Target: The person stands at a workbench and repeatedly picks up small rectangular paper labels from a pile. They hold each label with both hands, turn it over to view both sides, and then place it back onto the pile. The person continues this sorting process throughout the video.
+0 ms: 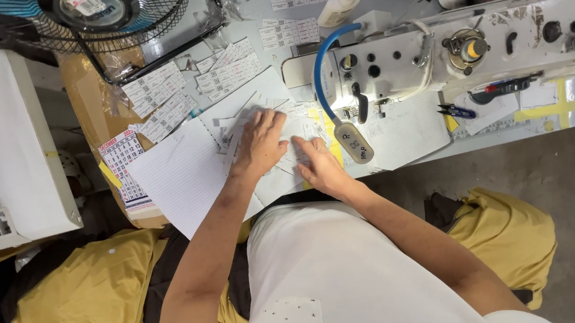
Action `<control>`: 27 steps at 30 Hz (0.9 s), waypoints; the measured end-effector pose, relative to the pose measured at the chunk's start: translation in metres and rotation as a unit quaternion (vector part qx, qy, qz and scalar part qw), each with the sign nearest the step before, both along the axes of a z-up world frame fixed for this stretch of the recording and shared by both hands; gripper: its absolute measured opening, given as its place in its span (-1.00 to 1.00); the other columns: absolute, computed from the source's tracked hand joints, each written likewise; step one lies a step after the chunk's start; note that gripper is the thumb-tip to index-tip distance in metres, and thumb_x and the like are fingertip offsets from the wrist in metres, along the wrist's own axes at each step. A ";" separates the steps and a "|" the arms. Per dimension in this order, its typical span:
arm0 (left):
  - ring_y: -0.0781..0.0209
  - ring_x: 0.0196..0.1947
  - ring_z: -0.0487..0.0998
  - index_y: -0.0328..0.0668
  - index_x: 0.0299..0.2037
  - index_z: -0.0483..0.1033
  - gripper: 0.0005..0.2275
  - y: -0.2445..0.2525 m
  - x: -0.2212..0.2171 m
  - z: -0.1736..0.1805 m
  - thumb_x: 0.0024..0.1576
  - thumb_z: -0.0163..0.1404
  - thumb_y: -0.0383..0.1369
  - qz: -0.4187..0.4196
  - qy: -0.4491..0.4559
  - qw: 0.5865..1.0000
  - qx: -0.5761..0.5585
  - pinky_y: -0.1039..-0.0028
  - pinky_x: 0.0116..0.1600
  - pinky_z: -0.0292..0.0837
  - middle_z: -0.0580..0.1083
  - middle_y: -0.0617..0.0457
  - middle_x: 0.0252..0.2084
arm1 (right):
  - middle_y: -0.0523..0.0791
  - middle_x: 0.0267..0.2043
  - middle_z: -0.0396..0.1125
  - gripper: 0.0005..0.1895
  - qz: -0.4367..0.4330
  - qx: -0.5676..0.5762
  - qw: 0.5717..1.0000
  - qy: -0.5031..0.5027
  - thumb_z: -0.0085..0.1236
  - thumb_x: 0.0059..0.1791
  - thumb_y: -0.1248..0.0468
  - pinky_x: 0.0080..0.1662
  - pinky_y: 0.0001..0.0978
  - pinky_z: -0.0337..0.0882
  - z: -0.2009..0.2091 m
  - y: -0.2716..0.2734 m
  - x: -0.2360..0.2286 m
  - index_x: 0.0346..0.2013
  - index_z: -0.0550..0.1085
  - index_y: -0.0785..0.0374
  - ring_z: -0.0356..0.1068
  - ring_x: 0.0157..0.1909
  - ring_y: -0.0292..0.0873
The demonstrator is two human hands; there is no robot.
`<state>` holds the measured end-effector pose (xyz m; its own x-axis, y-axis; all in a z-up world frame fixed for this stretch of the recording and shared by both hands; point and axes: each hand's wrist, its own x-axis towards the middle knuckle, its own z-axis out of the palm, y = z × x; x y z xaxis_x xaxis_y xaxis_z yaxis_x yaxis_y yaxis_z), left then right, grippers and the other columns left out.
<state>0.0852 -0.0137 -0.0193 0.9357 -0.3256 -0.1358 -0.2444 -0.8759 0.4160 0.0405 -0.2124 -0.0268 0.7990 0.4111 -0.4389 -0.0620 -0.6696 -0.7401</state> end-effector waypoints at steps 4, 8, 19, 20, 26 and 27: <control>0.00 0.03 0.38 -0.10 -0.15 0.42 -0.76 -0.002 0.000 -0.035 0.03 0.16 -0.31 0.001 -0.041 0.999 0.019 0.08 0.01 0.43 0.38 0.04 -0.11 | 0.11 -0.04 0.17 -0.38 -0.077 0.023 0.996 -0.030 0.10 0.02 0.33 -0.10 0.06 0.51 -0.007 -0.008 -0.005 0.39 0.22 0.24 0.44 -0.11 0.25; 0.11 -0.08 0.42 -0.01 -0.26 0.44 -0.87 0.003 0.008 -0.066 0.03 0.12 -0.38 -0.017 -0.135 0.991 0.010 0.21 -0.10 0.47 0.36 0.11 -0.24 | 0.07 -0.05 0.18 -0.44 -0.117 0.015 0.993 -0.028 0.10 0.02 0.32 -0.12 -0.06 0.51 -0.017 -0.016 -0.008 0.33 0.29 0.30 0.43 -0.18 0.08; 0.07 -0.01 0.50 0.00 -0.17 0.58 -0.92 0.025 0.008 -0.049 0.24 0.01 -0.35 -0.010 -0.008 0.995 -0.098 0.18 0.07 0.42 0.46 0.11 -0.19 | 0.04 -0.09 0.24 -0.57 -0.142 0.021 0.988 -0.057 0.20 -0.01 0.29 -0.18 -0.14 0.54 -0.024 -0.009 -0.004 0.16 0.42 0.27 0.47 -0.18 0.08; 0.05 0.01 0.48 0.00 -0.16 0.59 -0.90 0.026 0.008 -0.058 0.27 -0.01 -0.32 -0.001 0.013 0.994 -0.110 0.17 0.09 0.41 0.47 0.11 -0.17 | 0.05 -0.10 0.26 -0.58 -0.149 0.029 0.987 -0.057 0.22 -0.01 0.28 -0.17 -0.13 0.54 -0.018 -0.006 -0.001 0.14 0.43 0.28 0.48 -0.17 0.09; 0.06 0.07 0.41 -0.03 -0.17 0.59 -0.89 0.024 0.003 -0.035 0.27 -0.02 -0.35 -0.016 0.045 0.993 -0.105 0.10 0.16 0.34 0.45 0.15 -0.09 | 0.01 -0.14 0.35 -0.48 -0.190 0.102 0.974 -0.068 0.39 -0.08 0.22 -0.21 -0.23 0.54 -0.013 0.017 0.015 0.14 0.45 0.22 0.51 -0.24 -0.04; 0.05 0.08 0.40 -0.06 -0.18 0.59 -0.91 0.022 0.006 -0.032 0.25 -0.01 -0.37 -0.027 0.039 0.993 -0.105 0.07 0.17 0.33 0.44 0.14 -0.08 | 0.02 -0.15 0.38 -0.44 -0.202 0.125 0.969 -0.073 0.46 -0.12 0.19 -0.21 -0.23 0.56 -0.015 0.020 0.022 0.13 0.46 0.21 0.53 -0.23 -0.02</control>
<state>0.0915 0.0085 -0.0515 0.9049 -0.4046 -0.1320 -0.2489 -0.7546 0.6071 0.0622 -0.1923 -0.0417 0.9628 0.1299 -0.2371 -0.1651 -0.4118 -0.8962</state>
